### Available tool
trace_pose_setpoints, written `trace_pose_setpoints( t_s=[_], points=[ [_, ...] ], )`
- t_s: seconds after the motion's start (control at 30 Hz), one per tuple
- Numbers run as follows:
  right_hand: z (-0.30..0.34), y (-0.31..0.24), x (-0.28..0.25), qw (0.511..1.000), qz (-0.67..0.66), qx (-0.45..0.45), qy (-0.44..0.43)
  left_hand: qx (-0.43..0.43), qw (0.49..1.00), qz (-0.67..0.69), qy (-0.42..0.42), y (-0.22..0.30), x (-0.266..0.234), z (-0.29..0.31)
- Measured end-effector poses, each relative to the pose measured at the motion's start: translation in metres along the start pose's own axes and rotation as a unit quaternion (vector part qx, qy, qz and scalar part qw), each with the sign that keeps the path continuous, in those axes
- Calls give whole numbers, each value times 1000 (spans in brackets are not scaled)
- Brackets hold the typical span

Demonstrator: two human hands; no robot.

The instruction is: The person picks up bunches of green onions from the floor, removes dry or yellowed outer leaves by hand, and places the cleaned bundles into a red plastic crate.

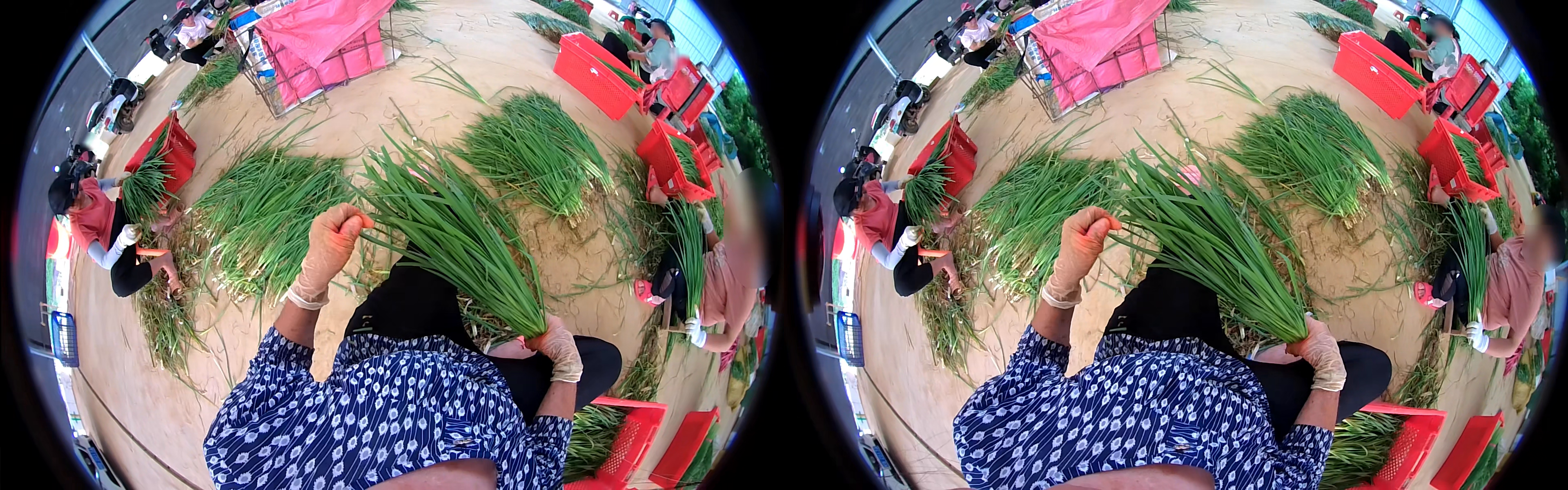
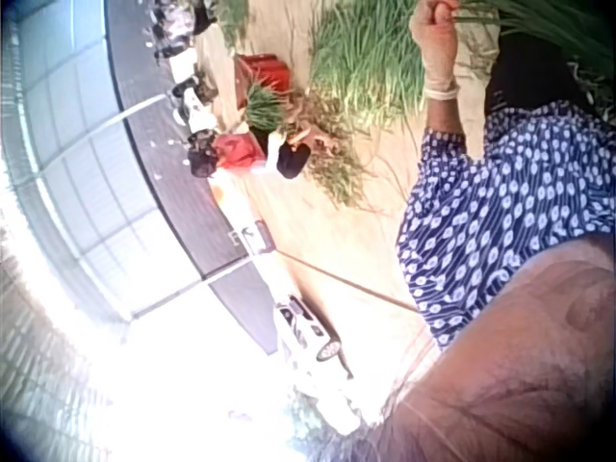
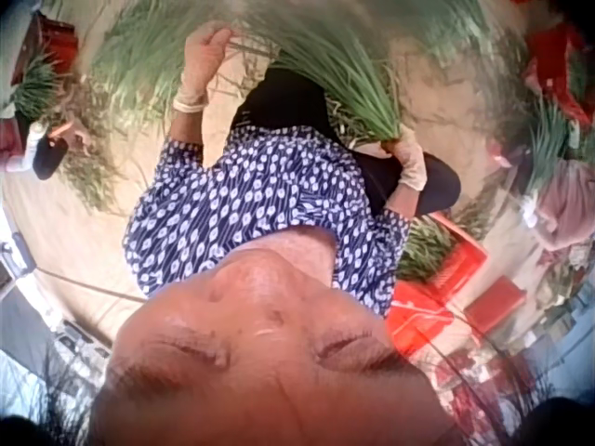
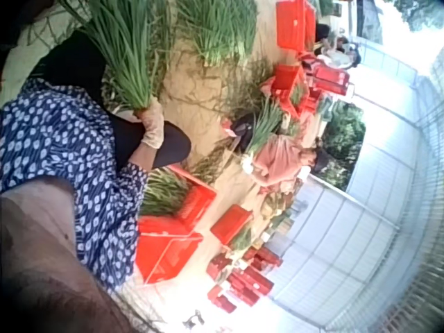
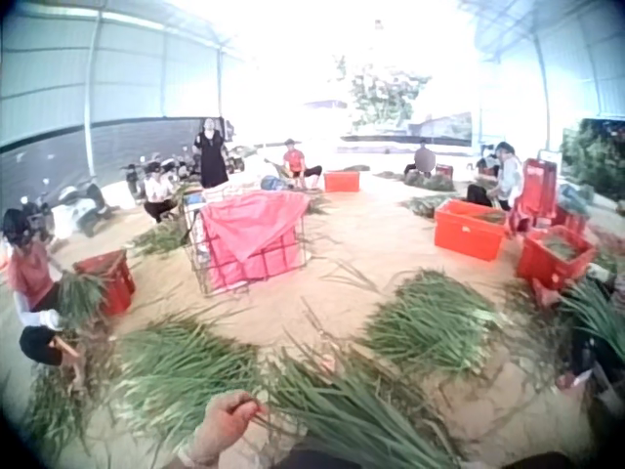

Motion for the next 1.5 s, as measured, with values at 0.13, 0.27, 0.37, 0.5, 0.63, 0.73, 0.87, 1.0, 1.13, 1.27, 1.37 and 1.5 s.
trace_pose_setpoints(
  t_s=[0.13,0.27,0.37,0.5,0.63,0.73,0.87,1.0,1.13,1.27,1.37,1.5],
  points=[
    [-8,8,3,1000,15,-6,-12,6,995,-98,-12,7,13,-1],
    [-7,-3,2,1000,19,0,-11,-98,973,-193,-78,-1,40,0],
    [-3,-10,-2,999,41,-6,-4,-101,992,-40,-63,-38,63,2],
    [-5,8,0,1000,17,8,-9,-50,998,41,-17,-45,66,-1],
    [-6,2,-1,1000,21,-12,4,-132,980,131,72,-56,12,-8],
    [-1,0,-2,1000,22,4,6,-137,978,133,79,-82,-39,-13],
    [-3,-7,-3,1000,20,-6,8,-26,927,-359,102,-61,-87,-6],
    [-3,-1,-2,999,48,2,10,-126,986,-69,83,-55,-79,13],
    [-1,-9,-4,998,50,-33,19,9,997,37,70,5,-52,26],
    [-8,-3,-1,995,66,-76,19,130,965,-217,62,66,-27,34],
    [-8,-3,0,996,63,-59,11,158,945,-283,37,43,-11,31],
    [-3,-14,-2,997,52,-50,15,78,986,-104,103,4,-28,32]
  ],
)
Point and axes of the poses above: each hand's wrist, its own z-axis away from the middle knuckle, its own x-axis out of the palm, y = z × x, the point moved 10 cm from there along -z, towards the middle knuckle, and after that the axes turned 4 degrees about -z, right-handed, at the moved point
